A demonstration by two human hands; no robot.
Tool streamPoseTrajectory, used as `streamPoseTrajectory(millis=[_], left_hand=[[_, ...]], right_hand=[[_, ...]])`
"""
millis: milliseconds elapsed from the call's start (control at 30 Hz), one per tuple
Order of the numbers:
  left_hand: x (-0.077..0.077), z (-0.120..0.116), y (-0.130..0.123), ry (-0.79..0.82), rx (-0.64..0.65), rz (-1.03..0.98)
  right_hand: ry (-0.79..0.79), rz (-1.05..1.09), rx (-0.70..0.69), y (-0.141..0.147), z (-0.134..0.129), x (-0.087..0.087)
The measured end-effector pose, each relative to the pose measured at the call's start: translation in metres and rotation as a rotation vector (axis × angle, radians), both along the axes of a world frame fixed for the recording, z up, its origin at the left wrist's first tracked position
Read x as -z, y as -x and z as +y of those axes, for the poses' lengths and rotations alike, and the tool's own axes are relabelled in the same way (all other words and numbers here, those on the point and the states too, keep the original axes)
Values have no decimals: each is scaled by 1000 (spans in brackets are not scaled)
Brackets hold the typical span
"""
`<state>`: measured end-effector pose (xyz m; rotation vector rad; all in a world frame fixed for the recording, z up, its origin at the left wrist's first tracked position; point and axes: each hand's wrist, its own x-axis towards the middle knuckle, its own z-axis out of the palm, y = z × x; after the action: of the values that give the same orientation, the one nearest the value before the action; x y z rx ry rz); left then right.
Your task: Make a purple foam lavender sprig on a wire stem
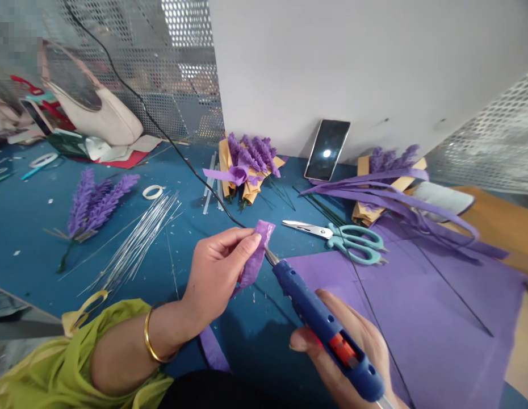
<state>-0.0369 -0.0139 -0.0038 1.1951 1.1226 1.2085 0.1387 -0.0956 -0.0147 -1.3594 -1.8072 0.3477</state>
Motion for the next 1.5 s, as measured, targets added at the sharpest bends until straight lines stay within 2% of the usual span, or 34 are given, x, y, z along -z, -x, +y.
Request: streamPoseTrajectory(millis=[600, 1067, 1500], left_hand=[[0, 2, 0, 0, -35, 10], [-3, 4, -2, -22, -82, 24], [-3, 5, -1, 45, -82, -10]], right_hand=[[-19, 6, -13, 1, -1, 2], [61, 33, -19, 3, -2, 1], [97, 47, -30, 3, -3, 3]])
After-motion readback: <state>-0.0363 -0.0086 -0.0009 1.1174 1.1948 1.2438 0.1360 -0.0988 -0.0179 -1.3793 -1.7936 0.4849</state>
